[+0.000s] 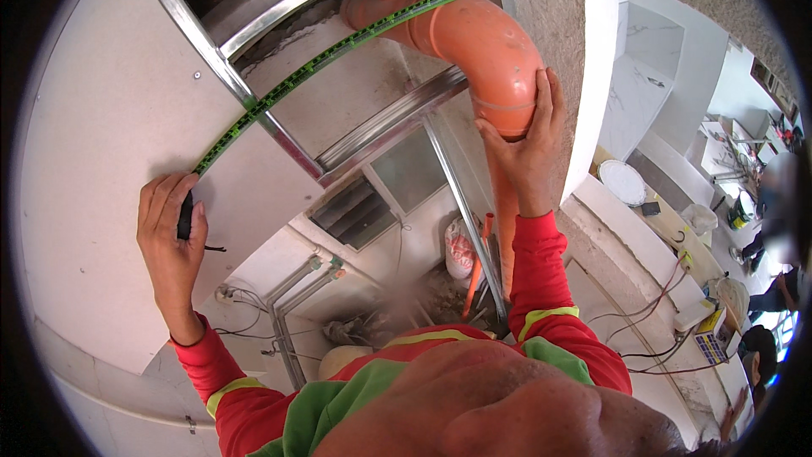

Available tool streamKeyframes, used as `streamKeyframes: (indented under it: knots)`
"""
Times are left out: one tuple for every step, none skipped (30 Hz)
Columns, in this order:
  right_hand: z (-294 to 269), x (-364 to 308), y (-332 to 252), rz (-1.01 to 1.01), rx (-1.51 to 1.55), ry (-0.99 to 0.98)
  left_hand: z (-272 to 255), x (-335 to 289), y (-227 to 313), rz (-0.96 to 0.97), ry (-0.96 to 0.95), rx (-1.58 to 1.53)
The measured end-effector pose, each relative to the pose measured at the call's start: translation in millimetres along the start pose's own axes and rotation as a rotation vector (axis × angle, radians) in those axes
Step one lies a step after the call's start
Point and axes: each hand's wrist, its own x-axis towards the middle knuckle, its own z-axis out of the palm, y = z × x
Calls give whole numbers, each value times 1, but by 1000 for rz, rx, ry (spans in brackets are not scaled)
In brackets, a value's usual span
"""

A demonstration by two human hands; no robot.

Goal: The person measures a curved ceiling area around a pipe using a flexible tape measure, then picks up a large drywall sheet and marks it with a pencil. The person handles the drywall and tape measure by hand to prepare for cutting.

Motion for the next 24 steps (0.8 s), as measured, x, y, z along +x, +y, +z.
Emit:
streamKeyframes:
  knots:
    - [0,0,1,13,12,-12,0,0,0,-6,-3,-5]
    - [1,-1,2,26,18,-28,-1,0,1,-12,-5,-10]
    - [1,-1,3,37,30,-43,-1,1,1,-8,-6,-8]
    - [2,-1,4,35,19,-40,-1,1,1,-5,-7,-6]
    - [3,-1,5,33,14,-38,-1,1,1,-3,-9,-3]
    - [4,-1,6,32,16,-37,-1,1,1,-4,-8,-2]
    - [4,-2,7,27,5,-33,-1,1,1,-4,-8,-1]
    - [5,-2,8,22,1,-31,-1,1,1,-4,-8,0]
    - [5,-2,8,19,3,-25,-1,1,1,-3,-7,-3]
    - [5,-2,8,19,1,-26,-1,1,0,-2,-6,-5]
    - [5,-2,7,19,5,-23,-1,1,0,-2,-5,-7]
    - [5,-2,7,22,15,-22,-1,0,0,1,-6,-8]
    - [5,-2,6,10,15,-5,-1,0,0,4,-7,-9]
    - [5,-1,5,2,21,11,-1,0,-1,7,-7,-10]
    - [4,-1,4,-8,22,23,-1,0,-1,8,-8,-8]
    - [4,-1,3,-6,24,26,-1,1,-1,10,-9,-6]
    - [4,0,2,-6,21,25,-1,1,-1,12,-10,-5]
    - [4,0,0,-5,18,24,-1,1,-1,12,-9,-7]
    - [3,0,-1,9,29,20,-1,1,-1,12,-8,-9]
    - [3,0,-2,22,40,16,-1,1,-1,12,-6,-12]
    - [2,0,-3,31,51,9,-1,1,-2,11,-7,-12]
    - [1,0,-3,29,48,11,-1,0,-2,10,-8,-12]
    - [1,0,-4,23,44,10,-1,0,-2,9,-8,-11]
    - [0,0,-5,23,38,2,-1,0,-2,11,-10,-10]
